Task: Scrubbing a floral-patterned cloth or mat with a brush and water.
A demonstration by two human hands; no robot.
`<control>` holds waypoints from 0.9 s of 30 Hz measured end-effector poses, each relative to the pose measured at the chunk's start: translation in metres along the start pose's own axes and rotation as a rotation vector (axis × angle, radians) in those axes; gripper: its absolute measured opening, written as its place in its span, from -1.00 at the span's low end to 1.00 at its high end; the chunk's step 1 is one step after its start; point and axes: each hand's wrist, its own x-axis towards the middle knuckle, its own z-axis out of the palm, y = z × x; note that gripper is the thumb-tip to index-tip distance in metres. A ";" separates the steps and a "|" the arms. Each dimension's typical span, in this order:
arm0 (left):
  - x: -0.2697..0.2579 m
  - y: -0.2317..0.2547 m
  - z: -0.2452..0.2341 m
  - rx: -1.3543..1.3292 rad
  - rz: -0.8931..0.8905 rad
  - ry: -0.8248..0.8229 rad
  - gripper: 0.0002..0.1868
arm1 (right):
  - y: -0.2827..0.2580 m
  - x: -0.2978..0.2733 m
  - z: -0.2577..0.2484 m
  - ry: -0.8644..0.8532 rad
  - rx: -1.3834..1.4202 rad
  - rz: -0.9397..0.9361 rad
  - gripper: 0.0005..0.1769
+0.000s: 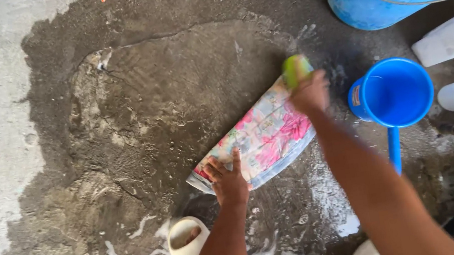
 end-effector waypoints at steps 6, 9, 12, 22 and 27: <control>0.030 -0.018 0.053 0.171 0.094 0.243 0.08 | -0.117 -0.170 -0.032 -0.365 -0.201 -0.727 -0.13; -0.031 -0.010 -0.029 -0.169 -0.002 0.027 0.23 | -0.011 -0.123 -0.004 -0.523 -0.288 -0.602 -0.10; -0.022 -0.016 -0.003 -0.144 0.037 0.180 0.21 | -0.030 -0.090 -0.071 -0.071 -0.150 -0.177 -0.23; 0.041 -0.089 0.050 -1.168 -0.270 0.575 -0.51 | -0.088 -0.215 0.063 -0.573 -0.211 -0.552 -0.24; 0.054 -0.082 0.069 -0.867 -0.090 0.571 -0.55 | -0.139 -0.116 -0.083 -0.357 -0.094 -0.100 -0.23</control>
